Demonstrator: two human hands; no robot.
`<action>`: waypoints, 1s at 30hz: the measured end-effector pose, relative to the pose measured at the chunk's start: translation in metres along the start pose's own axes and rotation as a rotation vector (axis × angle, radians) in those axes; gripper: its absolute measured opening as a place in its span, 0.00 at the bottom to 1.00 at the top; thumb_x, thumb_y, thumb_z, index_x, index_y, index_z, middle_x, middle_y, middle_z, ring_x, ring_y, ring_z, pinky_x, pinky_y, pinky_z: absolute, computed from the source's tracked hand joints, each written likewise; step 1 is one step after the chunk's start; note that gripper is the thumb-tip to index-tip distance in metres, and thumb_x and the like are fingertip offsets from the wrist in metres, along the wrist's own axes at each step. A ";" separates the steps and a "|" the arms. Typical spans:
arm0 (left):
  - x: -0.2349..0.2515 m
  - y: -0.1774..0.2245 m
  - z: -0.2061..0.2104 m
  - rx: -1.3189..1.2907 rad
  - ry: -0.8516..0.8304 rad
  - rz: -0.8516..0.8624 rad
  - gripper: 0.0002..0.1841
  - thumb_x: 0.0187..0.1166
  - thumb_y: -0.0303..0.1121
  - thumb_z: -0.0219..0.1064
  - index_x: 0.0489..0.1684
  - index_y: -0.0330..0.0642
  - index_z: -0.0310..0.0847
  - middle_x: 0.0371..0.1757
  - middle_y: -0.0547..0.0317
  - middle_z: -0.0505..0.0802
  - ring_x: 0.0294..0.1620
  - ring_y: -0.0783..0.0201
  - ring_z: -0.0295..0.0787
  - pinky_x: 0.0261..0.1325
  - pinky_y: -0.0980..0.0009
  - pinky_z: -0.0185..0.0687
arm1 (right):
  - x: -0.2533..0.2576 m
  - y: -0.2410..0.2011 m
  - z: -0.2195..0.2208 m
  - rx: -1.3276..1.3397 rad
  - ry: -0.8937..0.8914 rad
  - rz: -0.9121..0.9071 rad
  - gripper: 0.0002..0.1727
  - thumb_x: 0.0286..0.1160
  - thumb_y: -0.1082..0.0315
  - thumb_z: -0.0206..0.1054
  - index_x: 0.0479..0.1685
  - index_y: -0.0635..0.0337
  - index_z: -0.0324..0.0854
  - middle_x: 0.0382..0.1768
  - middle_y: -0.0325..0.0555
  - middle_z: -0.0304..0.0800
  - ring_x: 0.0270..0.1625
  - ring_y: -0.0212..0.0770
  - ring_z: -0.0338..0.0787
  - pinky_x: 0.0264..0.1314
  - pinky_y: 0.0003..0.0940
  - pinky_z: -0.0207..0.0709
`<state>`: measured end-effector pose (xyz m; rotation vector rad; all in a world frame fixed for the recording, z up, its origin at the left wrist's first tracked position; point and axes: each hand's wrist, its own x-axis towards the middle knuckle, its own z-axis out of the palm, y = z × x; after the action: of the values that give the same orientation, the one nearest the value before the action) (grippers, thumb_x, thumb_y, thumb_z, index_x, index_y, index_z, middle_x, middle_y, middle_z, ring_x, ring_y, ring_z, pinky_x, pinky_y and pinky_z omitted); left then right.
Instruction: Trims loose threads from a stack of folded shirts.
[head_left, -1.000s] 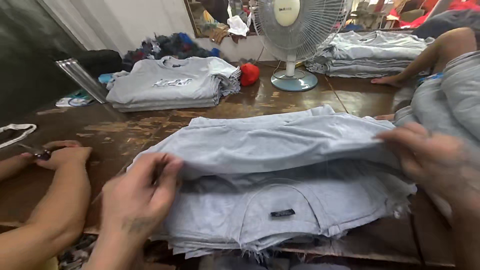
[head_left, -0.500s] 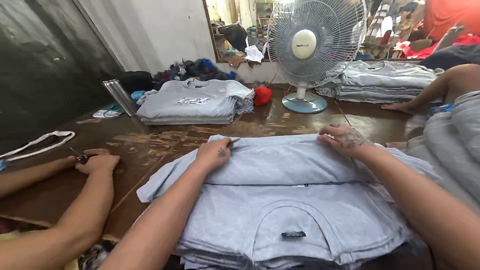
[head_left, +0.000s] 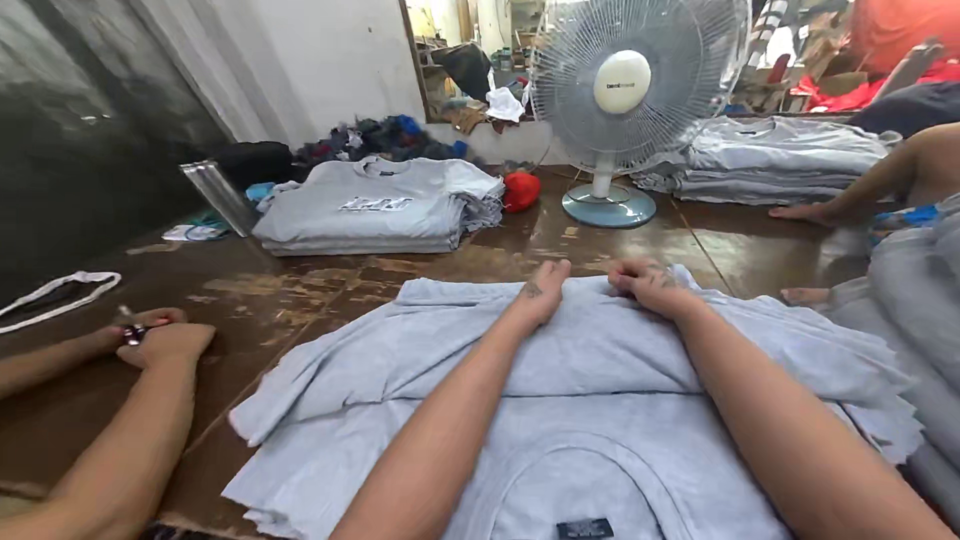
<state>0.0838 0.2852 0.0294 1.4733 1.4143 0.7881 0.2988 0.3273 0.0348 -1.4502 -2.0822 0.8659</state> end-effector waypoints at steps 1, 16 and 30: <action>0.002 -0.003 0.000 -0.030 0.001 0.013 0.24 0.96 0.50 0.38 0.69 0.44 0.71 0.23 0.65 0.71 0.17 0.71 0.61 0.22 0.74 0.60 | -0.001 0.002 0.001 0.020 0.003 0.000 0.13 0.90 0.67 0.59 0.49 0.68 0.85 0.42 0.57 0.87 0.47 0.47 0.86 0.59 0.49 0.77; 0.003 -0.015 0.004 0.090 -0.024 0.143 0.19 0.93 0.43 0.51 0.73 0.44 0.76 0.30 0.56 0.82 0.24 0.65 0.73 0.30 0.68 0.70 | 0.003 0.018 0.013 0.173 0.099 -0.045 0.12 0.89 0.65 0.59 0.42 0.62 0.83 0.31 0.44 0.83 0.33 0.35 0.81 0.41 0.37 0.77; -0.012 0.002 0.009 0.689 -0.066 0.300 0.16 0.89 0.40 0.59 0.64 0.51 0.89 0.55 0.52 0.95 0.60 0.50 0.90 0.63 0.40 0.79 | -0.002 0.012 0.023 0.178 0.181 -0.070 0.15 0.94 0.66 0.51 0.50 0.68 0.80 0.46 0.55 0.86 0.47 0.44 0.86 0.52 0.45 0.80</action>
<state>0.0913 0.2720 0.0299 2.2541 1.5094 0.4261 0.2919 0.3229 0.0107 -1.3033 -1.8616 0.8371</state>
